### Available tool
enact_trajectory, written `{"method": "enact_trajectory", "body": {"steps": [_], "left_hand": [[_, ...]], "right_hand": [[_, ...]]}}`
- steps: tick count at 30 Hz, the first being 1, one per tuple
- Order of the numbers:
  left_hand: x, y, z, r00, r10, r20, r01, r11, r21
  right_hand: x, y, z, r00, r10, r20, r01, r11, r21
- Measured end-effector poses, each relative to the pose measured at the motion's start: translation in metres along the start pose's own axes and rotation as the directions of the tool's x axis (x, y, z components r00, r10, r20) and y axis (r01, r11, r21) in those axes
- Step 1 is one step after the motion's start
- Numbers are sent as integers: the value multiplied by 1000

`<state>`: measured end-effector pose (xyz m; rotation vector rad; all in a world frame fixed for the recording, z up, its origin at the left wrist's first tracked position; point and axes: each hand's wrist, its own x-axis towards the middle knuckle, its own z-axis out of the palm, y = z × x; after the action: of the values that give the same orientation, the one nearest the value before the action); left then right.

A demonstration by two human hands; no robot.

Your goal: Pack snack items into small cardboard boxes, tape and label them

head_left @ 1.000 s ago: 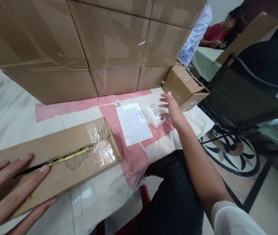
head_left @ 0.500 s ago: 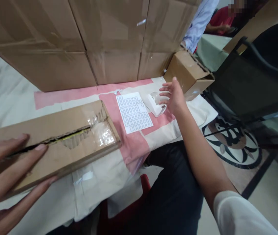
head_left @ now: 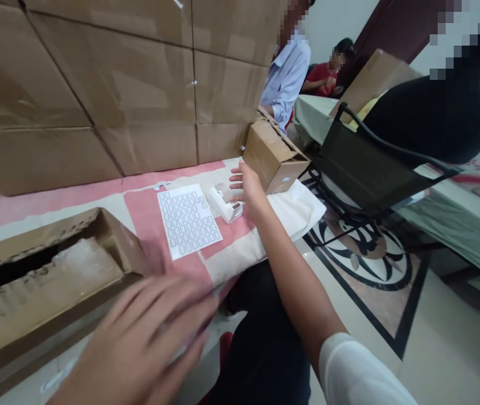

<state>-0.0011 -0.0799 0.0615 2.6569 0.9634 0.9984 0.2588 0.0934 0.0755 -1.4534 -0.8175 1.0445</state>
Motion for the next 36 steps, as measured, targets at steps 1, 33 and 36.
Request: {"method": "enact_trajectory", "body": {"steps": [1, 33, 36], "left_hand": [[25, 0, 21, 1000, 5, 5, -5, 1000, 0], [149, -55, 154, 838, -542, -69, 527, 835, -156], [149, -56, 154, 835, -547, -59, 534, 831, -153]], "right_hand": [[0, 0, 0, 1000, -9, -7, 9, 1000, -12], [-45, 2, -49, 971, -236, -28, 232, 968, -91], [-41, 9, -53, 994, -106, 14, 107, 983, -146]]}}
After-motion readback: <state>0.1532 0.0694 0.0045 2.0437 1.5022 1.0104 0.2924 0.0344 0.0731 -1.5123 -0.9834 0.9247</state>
